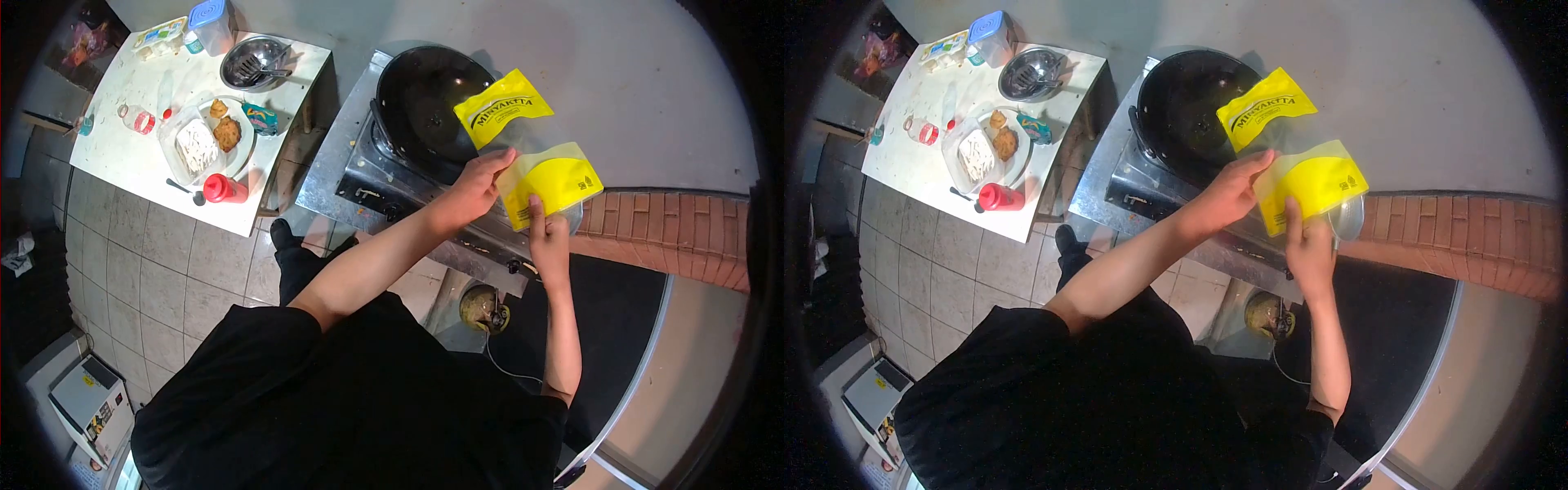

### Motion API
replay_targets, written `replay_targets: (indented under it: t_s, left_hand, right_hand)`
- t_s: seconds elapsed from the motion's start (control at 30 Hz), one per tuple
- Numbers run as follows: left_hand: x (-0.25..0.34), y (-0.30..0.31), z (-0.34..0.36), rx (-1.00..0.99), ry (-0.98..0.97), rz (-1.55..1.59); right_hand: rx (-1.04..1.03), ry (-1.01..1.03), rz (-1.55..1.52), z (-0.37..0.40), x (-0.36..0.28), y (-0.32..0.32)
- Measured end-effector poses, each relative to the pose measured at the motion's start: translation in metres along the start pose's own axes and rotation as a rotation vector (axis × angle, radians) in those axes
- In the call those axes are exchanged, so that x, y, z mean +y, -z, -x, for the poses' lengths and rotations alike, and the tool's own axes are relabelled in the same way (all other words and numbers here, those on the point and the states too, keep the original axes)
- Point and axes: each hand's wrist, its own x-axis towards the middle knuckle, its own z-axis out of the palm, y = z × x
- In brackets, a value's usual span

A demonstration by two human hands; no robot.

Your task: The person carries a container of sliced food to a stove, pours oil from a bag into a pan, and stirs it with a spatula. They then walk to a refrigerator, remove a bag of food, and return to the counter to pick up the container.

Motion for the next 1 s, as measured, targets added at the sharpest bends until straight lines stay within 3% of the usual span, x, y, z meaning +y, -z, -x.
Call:
replay_targets:
  t_s: [0.07, 0.13, 0.17, 0.43, 0.7, 0.77, 1.0]
  left_hand:
    - [0.006, -0.003, -0.001, 0.133, 0.124, 0.376]
    - [0.004, 0.0, -0.006, 0.227, 0.158, 0.462]
    - [0.003, 0.003, -0.008, 0.321, 0.193, 0.546]
    - [-0.004, 0.024, -0.026, 0.415, 0.183, 0.516]
    - [0.005, 0.026, -0.034, 0.473, 0.185, 0.462]
    - [0.01, 0.027, -0.034, 0.375, 0.183, 0.538]
    - [0.0, 0.047, -0.039, 0.404, 0.168, 0.522]
  right_hand:
    - [0.035, 0.041, 0.033, 0.003, -0.004, 0.003]
    - [-0.186, -0.133, 0.291, 0.004, -0.015, 0.014]
    - [-0.187, -0.134, 0.292, 0.005, -0.016, 0.013]
    - [-0.029, 0.101, 0.25, 0.01, -0.031, 0.01]
    - [-0.04, 0.052, 0.274, 0.016, -0.041, 0.012]
    - [-0.038, 0.028, 0.27, 0.019, -0.043, 0.013]
    - [-0.017, 0.109, 0.304, 0.023, -0.047, 0.01]
